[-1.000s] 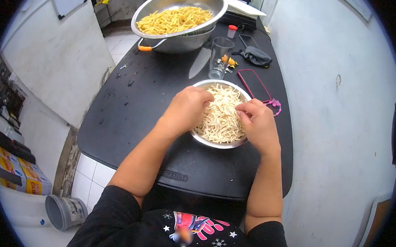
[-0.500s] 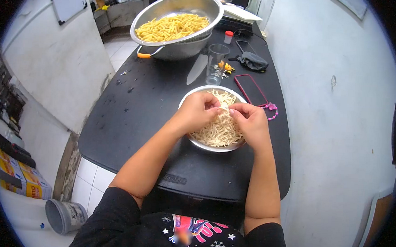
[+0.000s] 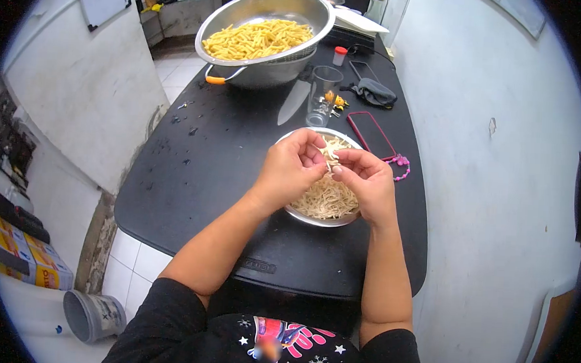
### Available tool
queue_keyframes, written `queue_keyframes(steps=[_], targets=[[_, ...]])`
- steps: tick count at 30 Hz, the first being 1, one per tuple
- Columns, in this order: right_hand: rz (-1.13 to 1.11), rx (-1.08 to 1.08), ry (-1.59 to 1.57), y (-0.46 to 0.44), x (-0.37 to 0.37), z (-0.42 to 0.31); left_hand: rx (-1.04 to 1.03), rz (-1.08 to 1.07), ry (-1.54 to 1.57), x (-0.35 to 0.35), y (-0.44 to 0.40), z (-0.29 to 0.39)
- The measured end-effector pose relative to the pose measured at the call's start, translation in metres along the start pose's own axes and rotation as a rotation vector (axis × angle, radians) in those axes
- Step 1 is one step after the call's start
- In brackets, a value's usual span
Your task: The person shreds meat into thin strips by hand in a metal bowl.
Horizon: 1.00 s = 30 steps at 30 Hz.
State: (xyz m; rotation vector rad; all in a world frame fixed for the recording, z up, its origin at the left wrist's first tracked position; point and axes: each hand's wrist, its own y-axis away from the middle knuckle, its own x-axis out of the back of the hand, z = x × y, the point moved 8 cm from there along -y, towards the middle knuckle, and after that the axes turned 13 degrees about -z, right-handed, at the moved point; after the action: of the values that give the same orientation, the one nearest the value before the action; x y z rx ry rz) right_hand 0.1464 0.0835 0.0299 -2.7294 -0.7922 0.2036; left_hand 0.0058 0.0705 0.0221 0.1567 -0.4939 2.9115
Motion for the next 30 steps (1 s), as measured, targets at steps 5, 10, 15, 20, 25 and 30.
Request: queue_keyframes(steps=[5, 10, 15, 20, 25, 30], targets=[[0.029, -0.047, 0.06, 0.001, 0.007, 0.008, 0.02, 0.021, -0.178, -0.004, 0.004, 0.016], [0.01, -0.02, 0.043, 0.001, 0.008, 0.004, -0.011, 0.019, -0.269, -0.002, 0.005, 0.017], [-0.019, -0.066, 0.055, 0.0, 0.01, 0.011, 0.024, -0.028, -0.226, -0.004, 0.005, 0.016], [0.025, -0.105, 0.183, 0.003, 0.006, 0.011, 0.076, -0.104, -0.242, -0.009, 0.005, 0.012], [0.087, -0.097, 0.343, 0.003, 0.017, 0.009, 0.056, -0.109, -0.04, -0.008, 0.004, 0.001], [0.077, -0.182, 0.214, 0.003, 0.024, 0.007, 0.094, -0.079, -0.056, 0.001, 0.002, 0.009]])
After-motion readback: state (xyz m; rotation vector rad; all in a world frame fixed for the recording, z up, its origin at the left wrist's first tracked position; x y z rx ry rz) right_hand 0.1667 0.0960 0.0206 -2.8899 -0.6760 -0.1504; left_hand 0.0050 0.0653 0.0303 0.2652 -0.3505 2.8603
